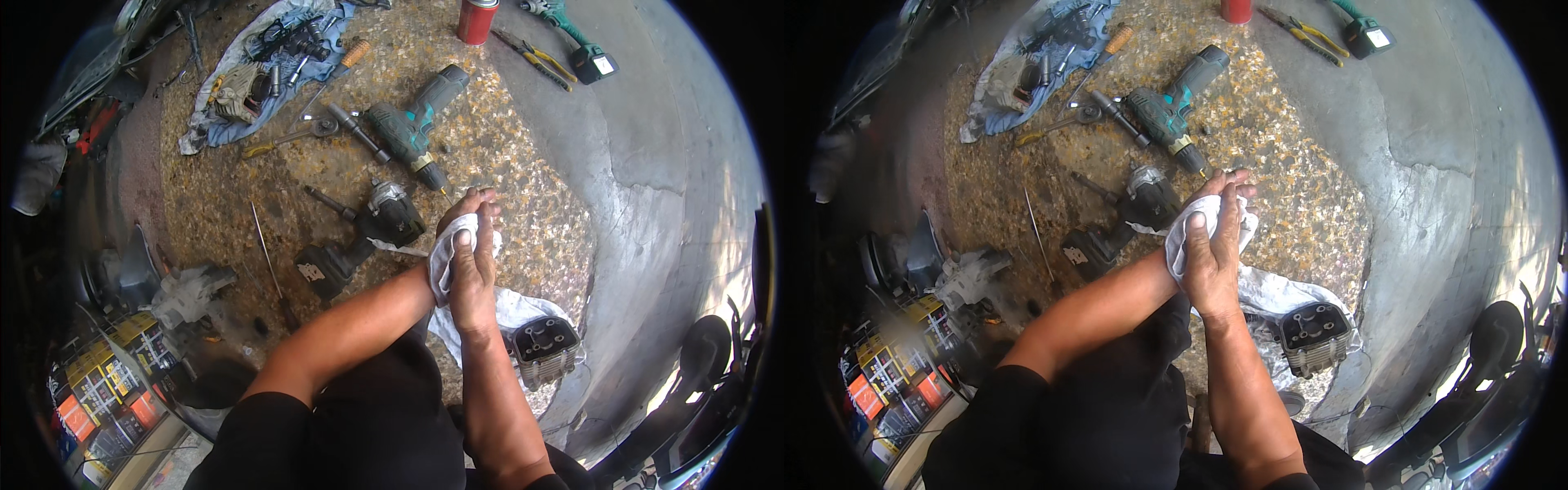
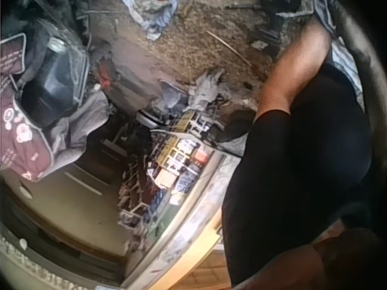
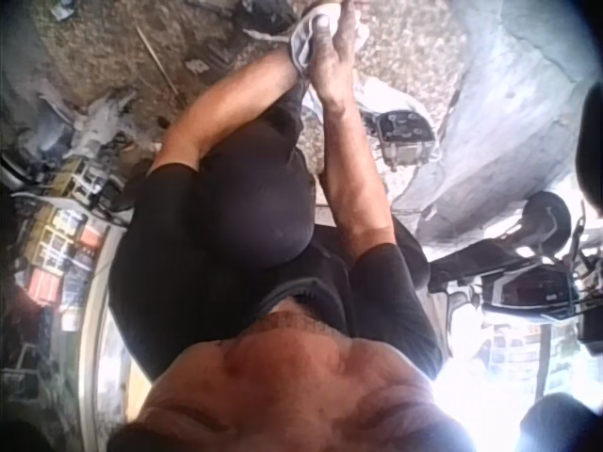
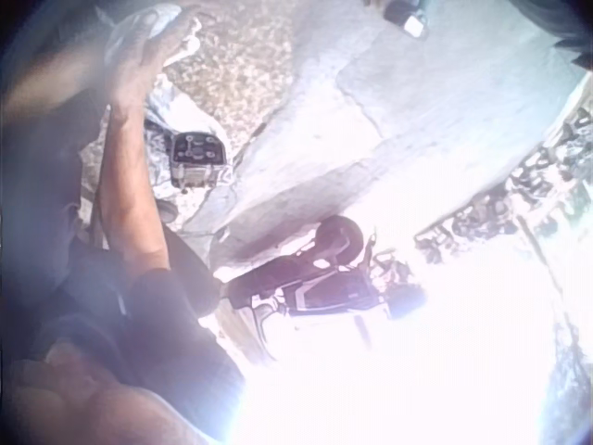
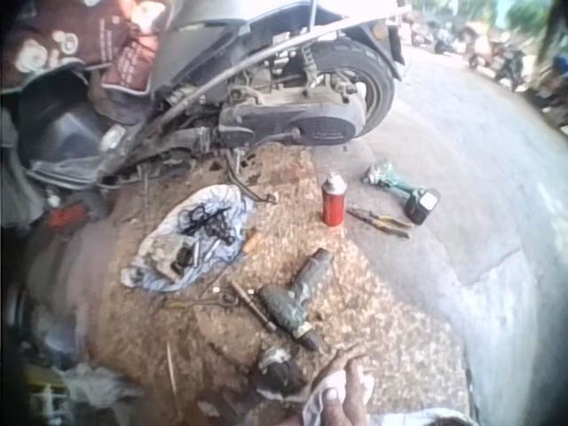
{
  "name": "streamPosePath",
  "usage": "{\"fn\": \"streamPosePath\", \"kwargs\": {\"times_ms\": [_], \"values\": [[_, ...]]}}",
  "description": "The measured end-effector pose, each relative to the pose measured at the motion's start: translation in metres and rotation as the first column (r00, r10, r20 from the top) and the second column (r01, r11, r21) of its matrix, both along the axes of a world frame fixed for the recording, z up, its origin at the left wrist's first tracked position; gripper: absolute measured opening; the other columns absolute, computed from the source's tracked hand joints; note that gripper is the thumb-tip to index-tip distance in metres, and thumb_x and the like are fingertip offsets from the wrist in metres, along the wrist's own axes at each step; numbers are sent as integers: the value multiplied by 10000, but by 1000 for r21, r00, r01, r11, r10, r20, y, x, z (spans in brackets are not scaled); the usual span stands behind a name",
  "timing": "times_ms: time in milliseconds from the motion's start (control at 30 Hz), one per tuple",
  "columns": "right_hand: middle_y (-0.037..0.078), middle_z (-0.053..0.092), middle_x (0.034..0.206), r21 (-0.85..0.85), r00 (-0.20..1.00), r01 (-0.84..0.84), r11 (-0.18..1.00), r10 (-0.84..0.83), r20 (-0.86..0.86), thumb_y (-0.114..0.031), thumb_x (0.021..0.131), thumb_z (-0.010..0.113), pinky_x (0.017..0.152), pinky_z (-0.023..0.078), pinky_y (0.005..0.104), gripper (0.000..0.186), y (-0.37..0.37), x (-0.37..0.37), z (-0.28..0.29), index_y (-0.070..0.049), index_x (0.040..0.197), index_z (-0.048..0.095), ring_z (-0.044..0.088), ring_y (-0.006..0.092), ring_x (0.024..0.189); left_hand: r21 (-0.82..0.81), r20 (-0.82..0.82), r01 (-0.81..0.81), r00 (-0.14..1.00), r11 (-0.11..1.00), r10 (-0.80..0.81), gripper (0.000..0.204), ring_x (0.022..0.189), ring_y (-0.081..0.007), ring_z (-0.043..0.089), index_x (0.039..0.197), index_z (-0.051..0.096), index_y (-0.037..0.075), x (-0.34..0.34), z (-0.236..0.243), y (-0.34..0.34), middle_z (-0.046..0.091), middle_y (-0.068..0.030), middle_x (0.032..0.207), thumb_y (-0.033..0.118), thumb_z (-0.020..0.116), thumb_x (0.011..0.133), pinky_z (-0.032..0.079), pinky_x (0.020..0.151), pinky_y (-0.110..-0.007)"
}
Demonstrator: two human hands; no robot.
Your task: The person cleans a motorcycle engine cylinder head with a cloth, then uses a cordless drill to remove and insert bolts into the cylinder head. The person handles the cylinder head and drill throughout the task.
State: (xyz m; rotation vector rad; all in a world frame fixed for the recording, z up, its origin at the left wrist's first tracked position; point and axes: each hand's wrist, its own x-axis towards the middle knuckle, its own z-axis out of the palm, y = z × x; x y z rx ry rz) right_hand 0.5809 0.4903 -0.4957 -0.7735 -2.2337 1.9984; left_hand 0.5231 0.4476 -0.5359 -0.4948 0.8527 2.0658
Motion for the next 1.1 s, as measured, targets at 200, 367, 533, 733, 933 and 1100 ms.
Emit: {"fn": "streamPosePath", "kwargs": {"times_ms": [200,367,533,733,933,1100], "values": [[224,384,1439,-105,978,206,973,-203,35,-459,1027,453,1100,266,393,669,32,-31,-18,30,1471,341,329,307,1308,-109,-74,51,995,993,-59,594,1172,-178,524,1509,321,43,20,21,-1,551,-131,1282,430,396,1066,439,981,-263],[188,579,1217,-277,881,472,837,-455,129,-517,1015,478,944,424,348,630,42,-30,-38,-3,1378,507,522,234,1056,-252,-356,120,911,960,-207,434,826,-141,559,1056,500,54,27,36,10,571,-62,923,478,407,1052,476,725,-319],[138,496,1406,-768,904,415,488,-316,287,-562,1002,483,1079,372,333,729,14,7,-2,-32,1490,377,481,207,1263,-506,-451,-46,865,862,-219,361,809,-208,581,1063,533,8,8,20,13,590,-112,876,359,452,1040,479,746,-354],[110,683,1063,-624,928,357,696,-186,323,-292,1038,523,836,534,305,348,20,41,19,20,1156,618,660,176,937,-585,-804,-422,413,692,-428,436,1166,-362,555,1236,490,11,3,5,-16,553,-206,1259,334,589,961,429,1023,-431],[89,700,1005,-549,928,372,748,-311,206,-116,1023,526,778,540,302,205,42,50,1,24,1107,650,660,159,864,-980,11,-154,594,-127,-805,852,1227,-435,475,1404,366,24,-6,-12,-140,463,-253,1329,364,804,756,402,1053,-505],[53,677,883,-468,872,486,738,-378,310,-263,1032,544,649,528,292,288,35,40,-5,2,1008,655,620,131,722,-999,1,-43,567,-31,-824,931,1272,-446,479,1403,379,-26,-5,-21,-161,448,-261,1404,315,871,690,428,1044,-484]]}}
